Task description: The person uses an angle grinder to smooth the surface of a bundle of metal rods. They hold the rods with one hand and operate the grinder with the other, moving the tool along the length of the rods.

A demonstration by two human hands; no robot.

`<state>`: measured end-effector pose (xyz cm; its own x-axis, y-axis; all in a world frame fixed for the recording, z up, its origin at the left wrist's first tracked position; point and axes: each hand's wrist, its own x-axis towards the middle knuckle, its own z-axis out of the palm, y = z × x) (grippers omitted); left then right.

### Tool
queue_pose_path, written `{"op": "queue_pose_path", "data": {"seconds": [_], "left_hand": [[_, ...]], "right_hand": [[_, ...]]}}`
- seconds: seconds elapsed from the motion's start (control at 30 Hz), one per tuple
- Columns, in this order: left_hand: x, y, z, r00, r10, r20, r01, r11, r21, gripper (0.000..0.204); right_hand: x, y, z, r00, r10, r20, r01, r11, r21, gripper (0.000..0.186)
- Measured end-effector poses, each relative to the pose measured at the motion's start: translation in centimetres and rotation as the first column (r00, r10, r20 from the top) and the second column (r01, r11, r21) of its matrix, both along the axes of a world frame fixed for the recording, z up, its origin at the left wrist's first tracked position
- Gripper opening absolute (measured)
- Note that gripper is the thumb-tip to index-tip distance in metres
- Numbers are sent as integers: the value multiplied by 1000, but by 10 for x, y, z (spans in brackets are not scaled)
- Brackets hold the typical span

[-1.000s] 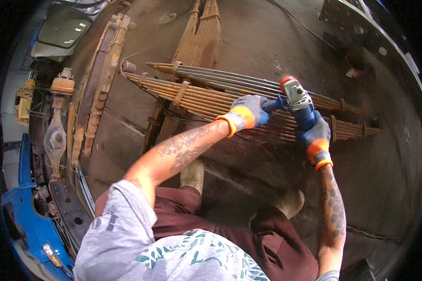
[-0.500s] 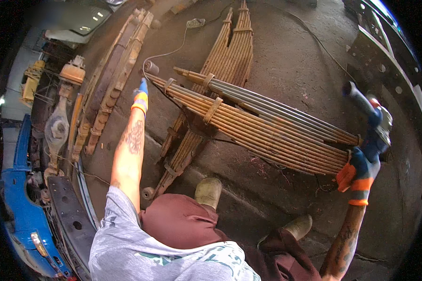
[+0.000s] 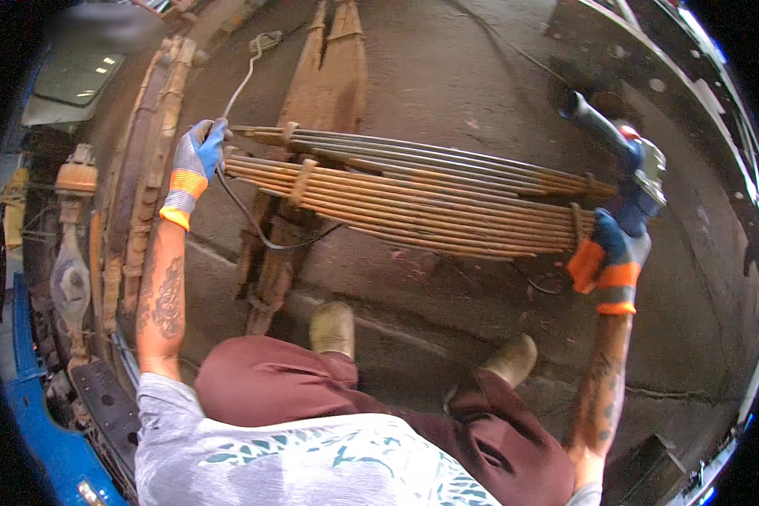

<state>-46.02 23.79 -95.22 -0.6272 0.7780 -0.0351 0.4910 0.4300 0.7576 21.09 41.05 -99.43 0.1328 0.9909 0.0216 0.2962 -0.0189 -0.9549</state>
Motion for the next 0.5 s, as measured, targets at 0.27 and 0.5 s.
{"op": "queue_pose_path", "data": {"seconds": [0.27, 0.5], "left_hand": [[118, 19, -59, 812, -495, -308, 240, 765, -598, 47], [136, 38, 2, 458, -641, -616, 36, 705, -708, 60]], "right_hand": [[18, 7, 5, 998, -34, -56, 35, 999, 4, 24], [38, 7, -3, 996, 85, -10, -84, 992, 98, 35]]}}
